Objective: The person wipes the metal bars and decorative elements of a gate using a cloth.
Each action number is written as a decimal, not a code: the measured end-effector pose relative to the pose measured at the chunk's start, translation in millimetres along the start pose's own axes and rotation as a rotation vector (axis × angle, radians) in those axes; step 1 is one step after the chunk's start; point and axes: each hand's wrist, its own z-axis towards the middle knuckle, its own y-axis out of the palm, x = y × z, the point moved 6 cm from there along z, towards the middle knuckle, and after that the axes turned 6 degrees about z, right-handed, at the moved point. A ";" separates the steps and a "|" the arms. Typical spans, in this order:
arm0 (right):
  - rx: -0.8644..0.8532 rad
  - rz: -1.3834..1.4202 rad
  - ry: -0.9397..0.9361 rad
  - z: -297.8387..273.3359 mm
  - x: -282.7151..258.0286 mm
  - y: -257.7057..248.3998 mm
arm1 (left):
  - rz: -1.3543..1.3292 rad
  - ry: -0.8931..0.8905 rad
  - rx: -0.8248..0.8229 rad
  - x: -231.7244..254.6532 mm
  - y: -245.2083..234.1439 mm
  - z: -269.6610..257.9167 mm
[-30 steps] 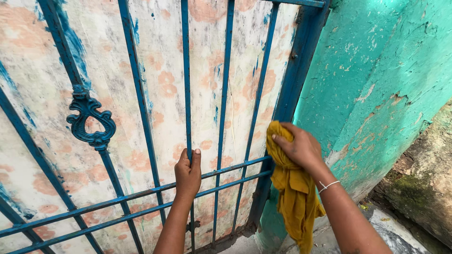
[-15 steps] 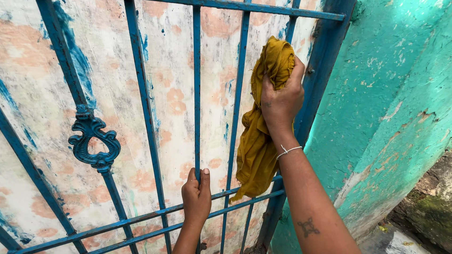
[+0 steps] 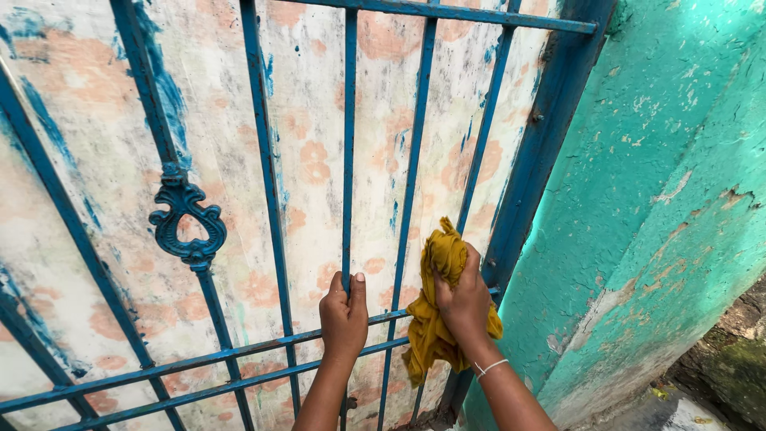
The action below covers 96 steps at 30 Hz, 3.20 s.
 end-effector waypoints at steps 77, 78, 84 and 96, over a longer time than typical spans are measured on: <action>-0.119 -0.390 0.252 -72.8 61.4 -28.3 | -0.044 0.006 -0.029 -0.1 1.4 -0.8; -0.142 -0.361 0.259 -80.9 49.0 -18.9 | -0.037 0.007 -0.021 0.8 0.9 -1.3; -0.481 -0.012 0.016 -119.2 -43.1 30.5 | -0.106 -0.012 -0.071 3.4 -1.0 -1.2; -0.107 -0.487 0.247 -50.5 82.1 -50.1 | -0.045 -0.005 -0.076 -4.6 2.7 0.0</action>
